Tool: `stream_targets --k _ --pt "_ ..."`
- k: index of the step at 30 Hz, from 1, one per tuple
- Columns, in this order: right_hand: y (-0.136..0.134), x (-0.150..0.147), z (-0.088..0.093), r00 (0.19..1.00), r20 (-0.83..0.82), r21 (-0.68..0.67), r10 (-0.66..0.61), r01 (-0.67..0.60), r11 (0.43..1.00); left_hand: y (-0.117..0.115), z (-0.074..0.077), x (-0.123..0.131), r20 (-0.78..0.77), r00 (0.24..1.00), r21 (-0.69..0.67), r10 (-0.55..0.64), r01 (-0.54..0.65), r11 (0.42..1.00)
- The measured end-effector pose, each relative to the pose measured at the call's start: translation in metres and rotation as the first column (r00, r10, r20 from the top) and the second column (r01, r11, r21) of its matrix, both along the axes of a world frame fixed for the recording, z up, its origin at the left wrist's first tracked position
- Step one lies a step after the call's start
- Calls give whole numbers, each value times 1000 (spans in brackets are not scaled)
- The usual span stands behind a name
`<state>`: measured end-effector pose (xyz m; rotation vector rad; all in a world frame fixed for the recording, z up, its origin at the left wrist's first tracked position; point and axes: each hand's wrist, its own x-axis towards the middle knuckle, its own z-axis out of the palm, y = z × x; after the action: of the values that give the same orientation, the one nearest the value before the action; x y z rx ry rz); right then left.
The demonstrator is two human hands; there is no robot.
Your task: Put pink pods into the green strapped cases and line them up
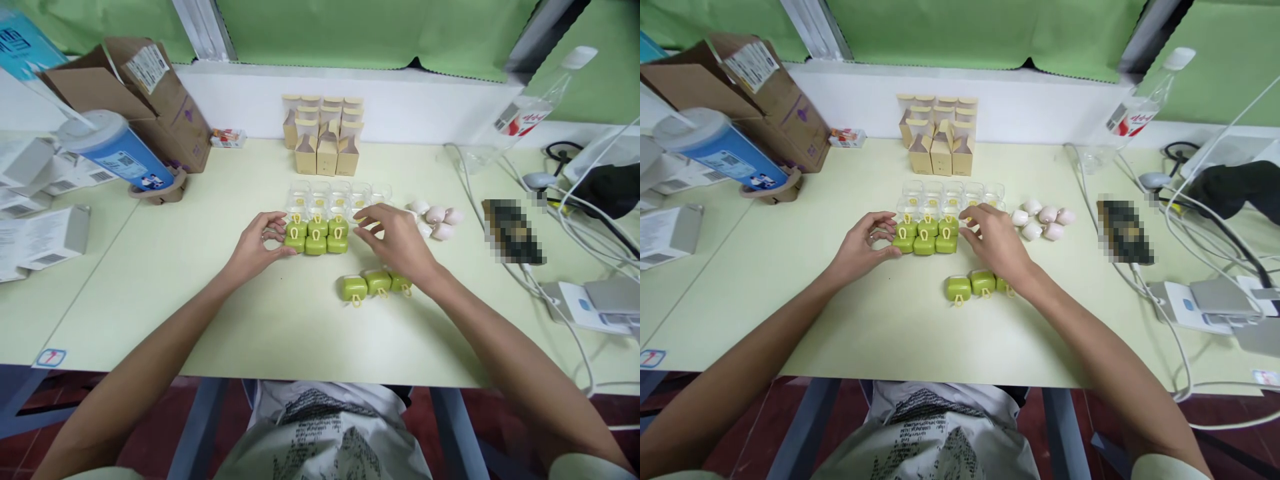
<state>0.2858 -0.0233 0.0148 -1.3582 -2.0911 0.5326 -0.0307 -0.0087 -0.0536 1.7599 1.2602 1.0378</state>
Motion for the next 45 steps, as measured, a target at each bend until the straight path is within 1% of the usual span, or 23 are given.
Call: stream_targets --k 3,5,7,9,10,12,14,16,18,20,24,28,30,33,38,41,45 --pt "6 7 13 1000 -22 -64 -12 10 998 0 2 -1 -47 998 81 31 -27 996" --pt "16 15 23 999 3 -15 -40 40 999 8 7 -2 -68 996 161 61 -50 986" --pt "37 23 32 994 36 108 -103 98 989 27 15 -1 -76 994 204 74 -57 977" --pt "67 27 36 990 110 151 -89 72 986 55 28 2 -90 993 206 71 -51 977" --pt "84 26 36 986 159 147 -55 32 989 70 35 5 -108 992 224 65 -39 974" --pt "113 18 30 970 242 108 21 -48 993 100 49 12 -221 975 247 28 28 969" --pt "133 4 20 954 295 41 55 -70 997 122 59 20 -315 949 196 -33 99 976" --pt "142 -8 11 937 339 -38 87 -79 996 134 61 28 -364 927 116 -87 138 984" --pt "143 -15 3 924 364 -89 117 -91 992 138 59 33 -360 922 42 -141 167 985" --pt "141 -15 -2 921 366 -88 131 -106 990 137 54 35 -325 928 -1 -181 191 982" --pt "139 -10 -9 930 343 -47 129 -120 992 135 48 37 -291 939 -14 -184 188 982" --pt "139 -6 -7 949 281 -33 140 -136 990 134 45 40 -296 940 -1 -169 176 984" --pt "138 -1 -4 971 218 5 95 -99 995 132 43 42 -287 946 14 -149 160 987" --pt "139 14 -4 989 146 27 -19 15 1000 130 40 44 -240 963 35 -121 134 990" --pt "140 34 -18 984 90 -54 -154 159 986 129 38 46 -200 973 13 -120 125 992" --pt "139 36 -21 983 57 -87 -174 178 980 131 36 47 -174 976 6 -130 133 991" --pt "135 35 -14 992 12 -115 -127 127 985 131 33 46 -164 974 9 -153 157 988"
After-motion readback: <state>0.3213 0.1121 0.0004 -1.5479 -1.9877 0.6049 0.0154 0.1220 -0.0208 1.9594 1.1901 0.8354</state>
